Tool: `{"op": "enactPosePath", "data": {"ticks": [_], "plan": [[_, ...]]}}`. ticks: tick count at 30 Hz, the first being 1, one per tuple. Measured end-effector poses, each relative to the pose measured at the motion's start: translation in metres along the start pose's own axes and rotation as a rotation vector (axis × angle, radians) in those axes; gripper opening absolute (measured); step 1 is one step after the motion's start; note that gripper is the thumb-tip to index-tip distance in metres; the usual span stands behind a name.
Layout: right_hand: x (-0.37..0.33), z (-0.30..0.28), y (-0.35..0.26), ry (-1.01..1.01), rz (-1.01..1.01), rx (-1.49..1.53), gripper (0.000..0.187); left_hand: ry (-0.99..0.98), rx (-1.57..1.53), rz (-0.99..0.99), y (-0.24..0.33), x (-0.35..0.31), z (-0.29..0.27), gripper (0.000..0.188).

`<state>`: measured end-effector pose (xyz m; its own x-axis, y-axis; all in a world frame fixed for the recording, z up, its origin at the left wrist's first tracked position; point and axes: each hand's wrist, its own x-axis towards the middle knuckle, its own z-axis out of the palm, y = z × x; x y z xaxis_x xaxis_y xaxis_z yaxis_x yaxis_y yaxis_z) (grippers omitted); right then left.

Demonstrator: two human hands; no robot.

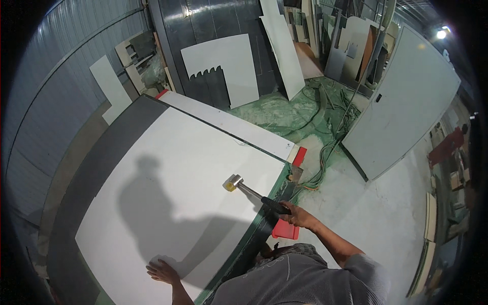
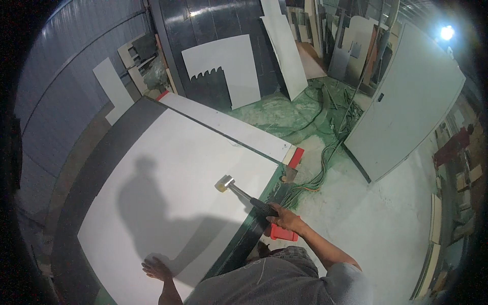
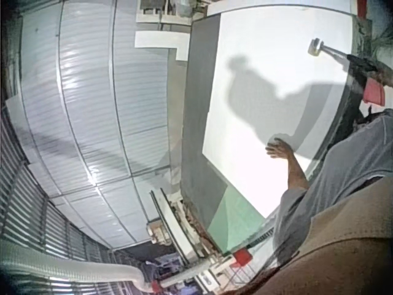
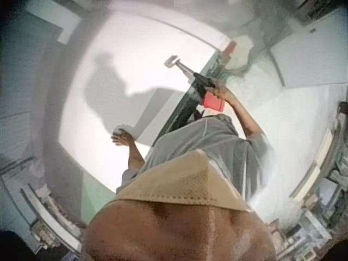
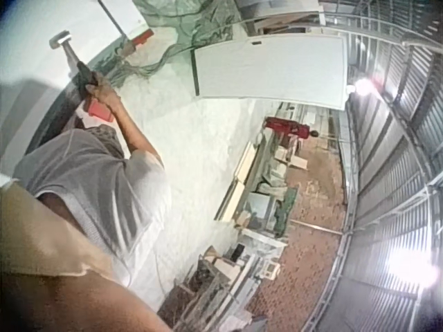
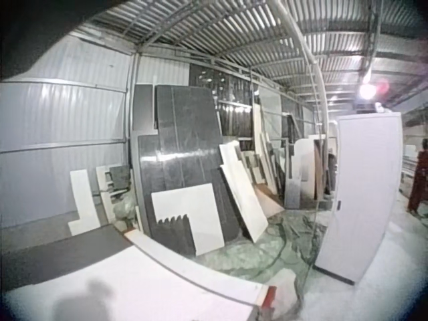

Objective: The person hammers a large white board on a CNC machine and then moves to hammer several dark green boards stacked on a table.

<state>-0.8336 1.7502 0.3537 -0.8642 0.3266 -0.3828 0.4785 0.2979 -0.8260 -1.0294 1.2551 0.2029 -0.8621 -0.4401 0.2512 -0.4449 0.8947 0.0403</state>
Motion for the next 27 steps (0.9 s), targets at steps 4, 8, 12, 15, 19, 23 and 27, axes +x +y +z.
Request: {"op": "enactPosePath", "data": {"ticks": [4,8,12,15,19,23,27], "plan": [[0.009,0.001,0.019,0.089,-0.180,-0.138,0.065,0.030,0.026,0.022,-0.013,0.002,0.016,0.051],[0.020,0.016,0.007,-0.128,0.040,0.027,0.056,0.108,0.040,0.056,-0.012,0.006,0.020,0.051],[0.024,0.053,0.010,-0.350,0.340,0.856,0.035,0.164,0.048,0.092,-0.013,0.009,0.038,0.050],[0.034,0.082,0.041,-0.524,0.389,1.254,0.024,0.070,0.158,0.126,-0.005,0.001,0.045,0.049],[0.043,0.115,0.026,-0.387,0.420,1.132,0.023,0.559,0.239,0.433,-0.044,0.002,0.080,0.046],[0.005,0.112,0.021,-0.333,0.422,1.269,0.019,0.509,0.015,0.481,-0.030,0.012,0.109,0.041],[-0.031,0.130,0.043,-0.263,0.404,1.104,0.025,0.389,-0.248,0.478,-0.010,0.011,0.108,0.036]]}}
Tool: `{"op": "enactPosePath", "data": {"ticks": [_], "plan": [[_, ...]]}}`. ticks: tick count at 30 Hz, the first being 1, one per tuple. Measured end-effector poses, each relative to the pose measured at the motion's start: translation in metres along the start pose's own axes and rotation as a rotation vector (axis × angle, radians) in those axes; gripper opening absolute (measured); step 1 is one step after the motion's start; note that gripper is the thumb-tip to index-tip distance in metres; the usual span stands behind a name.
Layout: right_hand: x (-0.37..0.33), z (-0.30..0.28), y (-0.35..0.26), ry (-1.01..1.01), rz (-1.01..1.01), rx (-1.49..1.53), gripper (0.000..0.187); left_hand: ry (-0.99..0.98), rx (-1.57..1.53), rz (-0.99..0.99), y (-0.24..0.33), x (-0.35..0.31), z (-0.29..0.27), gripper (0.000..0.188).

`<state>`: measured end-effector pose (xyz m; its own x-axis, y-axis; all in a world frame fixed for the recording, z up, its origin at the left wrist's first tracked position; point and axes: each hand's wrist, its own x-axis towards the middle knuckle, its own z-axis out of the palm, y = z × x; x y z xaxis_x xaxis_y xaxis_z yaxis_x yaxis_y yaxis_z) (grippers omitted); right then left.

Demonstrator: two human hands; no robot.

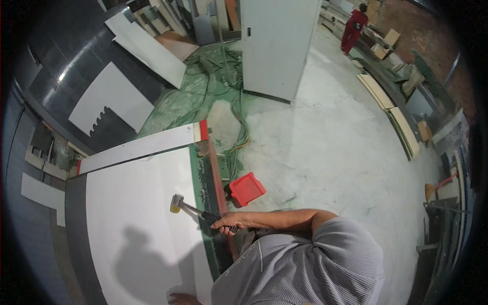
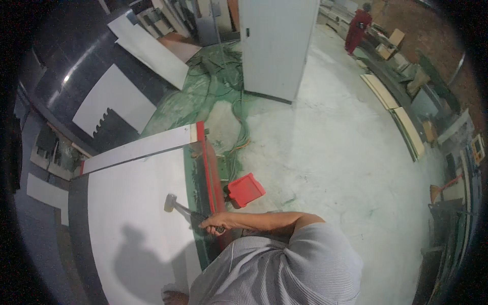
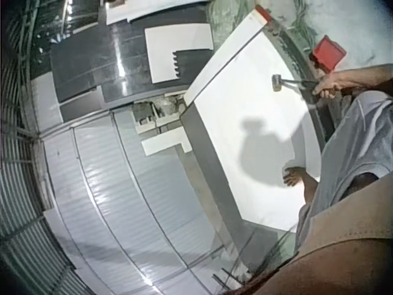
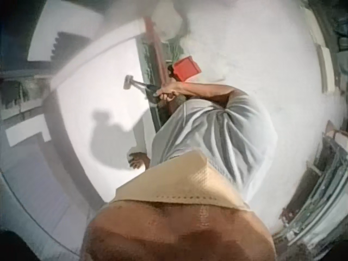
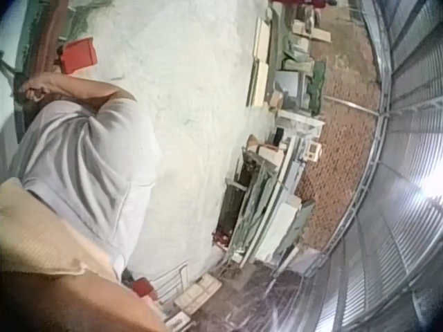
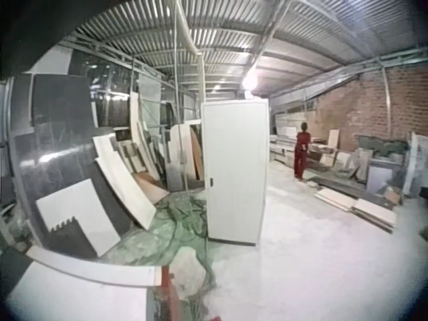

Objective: The person hammers a large white board on a CNC machine and then moves to hammer several dark green boards stacked on a table.

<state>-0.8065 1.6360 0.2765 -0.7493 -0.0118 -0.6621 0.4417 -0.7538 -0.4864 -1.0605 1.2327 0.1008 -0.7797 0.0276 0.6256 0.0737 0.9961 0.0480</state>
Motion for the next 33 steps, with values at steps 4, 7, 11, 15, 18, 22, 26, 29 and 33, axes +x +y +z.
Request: {"op": "enactPosePath", "data": {"ticks": [4,7,11,15,18,22,26,29,33], "plan": [[-0.044,-0.018,0.042,0.033,-0.086,-0.056,0.028,-0.060,-0.317,-0.114,0.040,0.013,-0.006,0.032],[-0.106,-0.011,0.052,0.098,-0.239,-0.014,0.022,-0.079,-0.508,-0.136,0.070,0.026,-0.025,0.031],[-0.170,-0.035,0.093,0.265,-0.296,0.158,0.023,-0.356,-1.010,-0.126,0.188,0.022,-0.070,0.032],[-0.229,-0.049,0.113,0.601,-0.435,0.005,0.027,-1.155,-1.375,0.180,0.355,-0.018,-0.188,0.038],[-0.257,-0.073,0.137,0.928,-0.580,-0.290,0.036,-1.533,-1.240,0.400,0.445,-0.083,-0.236,0.051],[-0.323,-0.086,0.153,1.252,-0.453,-0.324,0.037,-2.315,-0.671,-0.222,0.525,-0.205,-0.289,0.067],[-0.356,-0.134,0.179,1.403,-0.390,-0.438,0.037,-2.608,-0.316,-0.739,0.571,-0.339,-0.383,0.072],[-0.400,-0.160,0.193,1.511,-0.377,-0.442,0.036,-2.888,-0.314,-1.012,0.583,-0.393,-0.451,0.076],[-0.463,-0.191,0.214,1.483,-0.359,-0.363,0.035,-3.185,-0.319,-0.945,0.597,-0.433,-0.540,0.078]]}}
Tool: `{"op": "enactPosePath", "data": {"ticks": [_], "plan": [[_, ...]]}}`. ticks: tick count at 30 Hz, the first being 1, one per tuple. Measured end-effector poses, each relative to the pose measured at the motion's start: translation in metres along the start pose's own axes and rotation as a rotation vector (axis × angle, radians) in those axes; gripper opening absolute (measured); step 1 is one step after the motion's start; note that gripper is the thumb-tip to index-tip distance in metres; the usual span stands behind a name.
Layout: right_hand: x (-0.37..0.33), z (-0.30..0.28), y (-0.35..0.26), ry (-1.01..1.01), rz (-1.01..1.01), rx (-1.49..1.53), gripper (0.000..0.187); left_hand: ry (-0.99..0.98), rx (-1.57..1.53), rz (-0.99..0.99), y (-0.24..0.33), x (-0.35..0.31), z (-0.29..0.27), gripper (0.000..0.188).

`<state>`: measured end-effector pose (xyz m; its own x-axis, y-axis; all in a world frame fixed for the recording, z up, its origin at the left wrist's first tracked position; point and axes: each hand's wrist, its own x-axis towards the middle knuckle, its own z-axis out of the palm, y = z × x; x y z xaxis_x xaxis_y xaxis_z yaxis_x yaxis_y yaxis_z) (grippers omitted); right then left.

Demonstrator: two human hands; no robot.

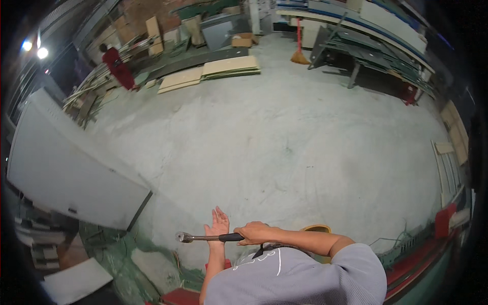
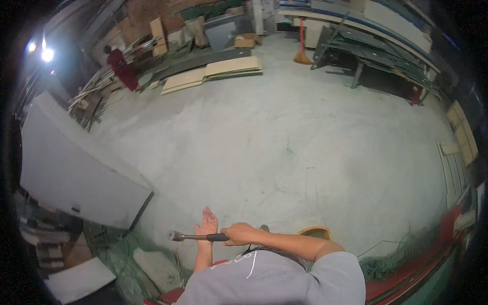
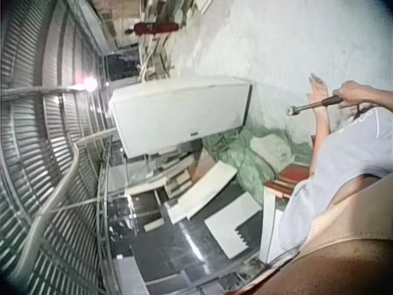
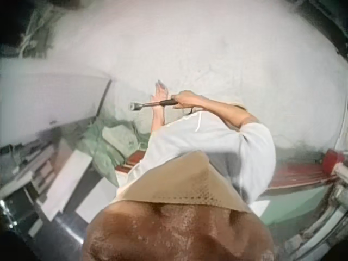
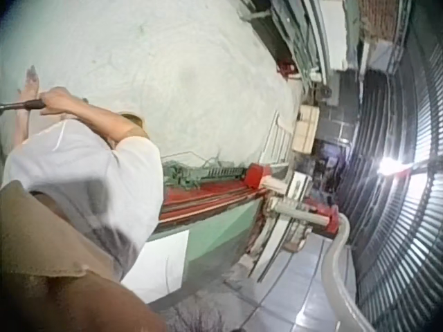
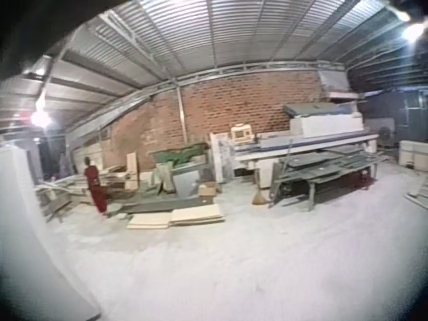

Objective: The person hammers a large white board on a CNC machine and then moves to hammer several dark green boards stacked on a table.

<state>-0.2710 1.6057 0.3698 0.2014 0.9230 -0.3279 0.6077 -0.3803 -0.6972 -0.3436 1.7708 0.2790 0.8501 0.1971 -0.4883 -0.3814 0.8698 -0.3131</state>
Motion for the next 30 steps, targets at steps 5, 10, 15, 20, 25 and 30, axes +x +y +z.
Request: {"op": "enactPosePath", "data": {"ticks": [5,10,15,20,25,30], "plan": [[0.006,-0.044,0.036,0.141,0.069,0.138,0.036,-0.160,0.123,-0.089,-0.019,0.046,0.055,0.073],[0.018,-0.081,0.081,0.279,0.207,0.083,0.035,0.084,0.296,-0.097,-0.007,0.119,0.058,0.062],[0.046,-0.120,0.147,0.268,0.256,-0.053,0.032,0.362,0.302,-0.035,-0.029,0.200,0.053,0.059],[0.078,-0.188,0.188,0.253,0.285,-0.094,0.028,0.644,0.363,0.007,-0.058,0.279,0.107,0.054],[0.095,-0.261,0.232,0.373,0.335,-0.173,0.020,0.824,0.562,-0.043,-0.093,0.375,0.152,0.046],[0.063,-0.300,0.284,0.475,0.503,-0.120,0.022,0.687,0.820,-0.396,-0.143,0.473,0.133,0.043]]}}
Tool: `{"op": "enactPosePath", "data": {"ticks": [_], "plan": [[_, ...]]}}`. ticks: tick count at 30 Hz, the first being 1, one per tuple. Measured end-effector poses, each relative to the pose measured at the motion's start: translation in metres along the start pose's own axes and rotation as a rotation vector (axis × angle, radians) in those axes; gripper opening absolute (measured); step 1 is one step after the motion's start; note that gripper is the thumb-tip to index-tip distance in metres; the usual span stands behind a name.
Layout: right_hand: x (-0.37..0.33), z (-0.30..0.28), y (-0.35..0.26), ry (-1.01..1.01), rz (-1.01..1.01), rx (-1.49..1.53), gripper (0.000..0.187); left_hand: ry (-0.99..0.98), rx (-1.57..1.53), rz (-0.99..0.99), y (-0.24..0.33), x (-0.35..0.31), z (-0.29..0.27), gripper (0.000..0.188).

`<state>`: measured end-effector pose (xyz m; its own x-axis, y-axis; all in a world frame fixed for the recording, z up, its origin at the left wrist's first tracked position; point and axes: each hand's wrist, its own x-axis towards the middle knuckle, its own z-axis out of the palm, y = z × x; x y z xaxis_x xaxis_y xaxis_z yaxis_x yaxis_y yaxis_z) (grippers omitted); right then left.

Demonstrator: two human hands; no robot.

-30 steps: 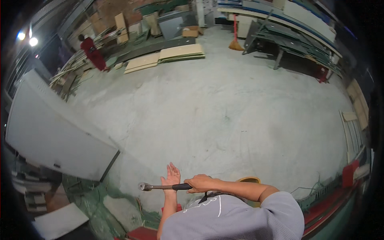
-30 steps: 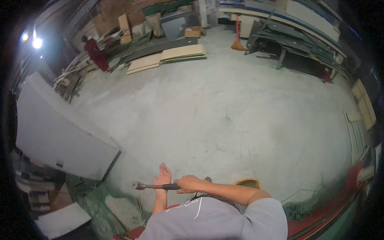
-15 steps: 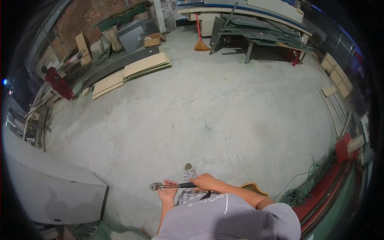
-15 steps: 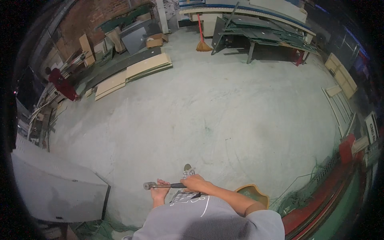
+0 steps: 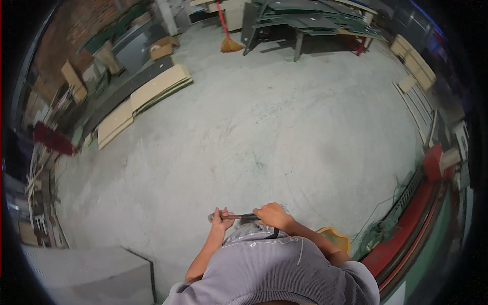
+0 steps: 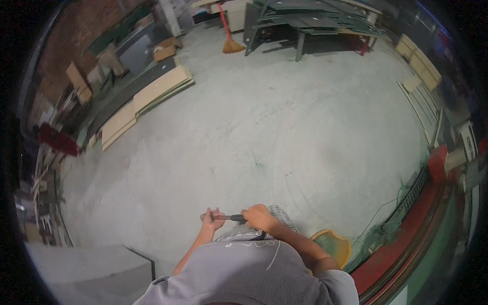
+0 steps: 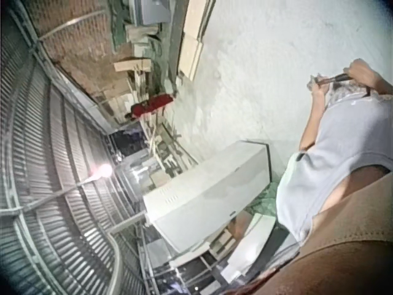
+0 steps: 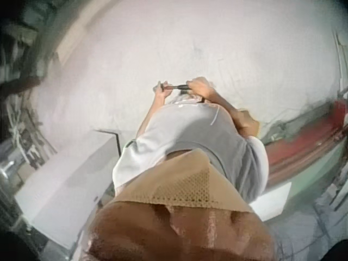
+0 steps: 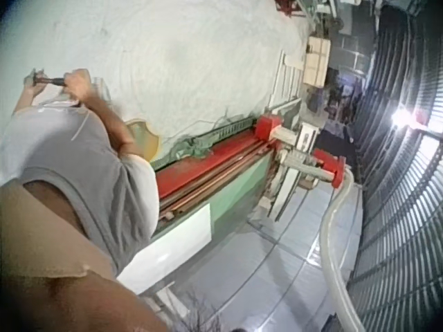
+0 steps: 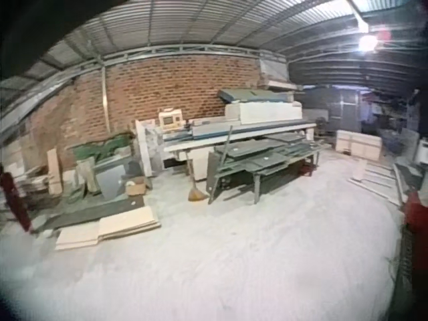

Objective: The person hammers a large white board on a CNC machine and then moves to hammer several dark green boards stacked on a table.

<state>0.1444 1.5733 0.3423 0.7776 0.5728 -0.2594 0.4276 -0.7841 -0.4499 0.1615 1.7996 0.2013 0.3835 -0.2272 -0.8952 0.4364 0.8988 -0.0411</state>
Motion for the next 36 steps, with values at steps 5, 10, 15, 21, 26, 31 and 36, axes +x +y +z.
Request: {"op": "enactPosePath", "data": {"ticks": [5,10,15,21,26,31,36], "plan": [[-0.007,-0.018,0.087,-0.044,0.233,0.167,0.038,0.040,0.026,-0.224,-0.021,0.081,0.090,0.045],[-0.008,-0.057,0.188,0.085,0.317,0.509,0.044,0.134,0.151,-0.166,-0.047,0.170,0.168,0.033],[-0.042,-0.125,0.316,0.343,0.419,0.399,0.041,0.096,0.236,-0.038,-0.044,0.255,0.215,0.035],[-0.087,-0.190,0.452,0.443,0.657,0.279,0.040,0.120,0.429,0.066,-0.078,0.294,0.284,0.029],[-0.085,-0.204,0.550,0.335,0.552,0.446,0.043,0.090,0.530,0.075,-0.130,0.338,0.348,0.024],[-0.076,-0.144,0.714,0.418,0.803,1.317,0.043,0.003,0.672,0.074,-0.196,0.409,0.430,0.019],[-0.133,-0.064,0.834,0.579,1.321,1.036,0.038,-0.209,0.785,0.149,-0.267,0.491,0.549,0.016]]}}
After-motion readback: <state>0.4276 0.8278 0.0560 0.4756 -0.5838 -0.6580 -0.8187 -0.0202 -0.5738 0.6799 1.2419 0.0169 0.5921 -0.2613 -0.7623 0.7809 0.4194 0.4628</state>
